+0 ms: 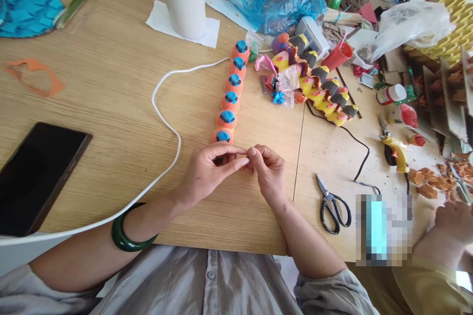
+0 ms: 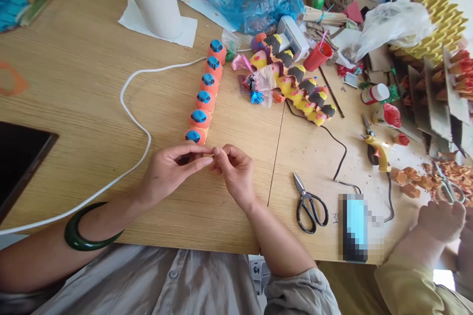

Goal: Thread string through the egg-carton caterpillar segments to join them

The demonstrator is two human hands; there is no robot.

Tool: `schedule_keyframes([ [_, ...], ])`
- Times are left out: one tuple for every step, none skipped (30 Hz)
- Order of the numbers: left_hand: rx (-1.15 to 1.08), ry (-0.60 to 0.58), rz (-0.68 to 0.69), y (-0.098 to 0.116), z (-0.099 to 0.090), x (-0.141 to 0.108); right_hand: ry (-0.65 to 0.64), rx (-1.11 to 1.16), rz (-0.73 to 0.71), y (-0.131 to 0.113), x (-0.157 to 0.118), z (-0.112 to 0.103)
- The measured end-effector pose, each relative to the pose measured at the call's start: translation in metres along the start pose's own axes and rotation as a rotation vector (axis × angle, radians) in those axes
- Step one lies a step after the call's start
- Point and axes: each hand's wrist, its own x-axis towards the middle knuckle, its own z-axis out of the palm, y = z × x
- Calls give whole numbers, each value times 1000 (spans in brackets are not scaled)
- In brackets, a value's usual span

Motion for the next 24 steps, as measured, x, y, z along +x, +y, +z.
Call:
schedule_keyframes([
  [39, 17, 73, -1, 0, -1, 0, -10, -3, -1, -1, 1],
  [75, 34, 140, -3, 1, -1, 1, -21, -8, -1, -1, 1],
  [106, 48, 197, -4, 1, -2, 0, -33, -11, 0, -2, 1],
  [128, 59, 240, -4, 1, -2, -2, -43, -14, 0, -2, 1],
  [144, 65, 267, -4, 1, -3, -6, -48, -16, 1, -2, 1],
  [155, 70, 275, -3, 0, -3, -14, -44, -16, 2, -2, 0],
  [166, 74, 268, -2, 0, -3, -24, -30, -12, 3, -2, 0],
  [177, 76, 253, -1, 0, -3, -39, -6, -2, 4, -2, -1],
  [188, 77, 237, 1, 0, -2, -60, 24, 14, 5, -1, -1],
  [200, 77, 223, 2, -1, -2, -80, 53, 30, 6, -1, -1],
  [210, 74, 212, 2, -1, -2, -96, 75, 44, 6, 0, -1],
  [215, 73, 205, 3, -1, -2, -99, 88, 49, 6, 0, -1],
  [213, 73, 197, 3, -1, -2, -89, 95, 45, 5, 1, 0],
  [204, 74, 184, 3, -2, -1, -69, 98, 38, 5, 2, 0],
  [187, 75, 162, 4, -2, -1, -41, 105, 32, 5, 2, 0],
  [163, 77, 129, 5, -2, -1, -13, 121, 29, 5, 3, -1],
  [133, 82, 90, 5, -3, -1, 9, 144, 32, 5, 4, -1],
  [97, 84, 45, 7, -4, -1, 25, 169, 39, 5, 5, -2],
  [58, 85, -1, 8, -4, 0, 34, 193, 49, 6, 5, -2],
  [18, 87, -42, 8, -5, 0, 37, 211, 57, 7, 6, -3],
  [-24, 85, -78, 9, -5, 0, 38, 221, 61, 7, 6, -4],
  [-64, 80, -106, 9, -5, 0, 37, 224, 61, 8, 6, -4],
  [-101, 76, -127, 8, -5, 1, 37, 223, 60, 8, 6, -5],
  [-131, 72, -144, 7, -5, 1, 37, 218, 59, 9, 6, -5],
])
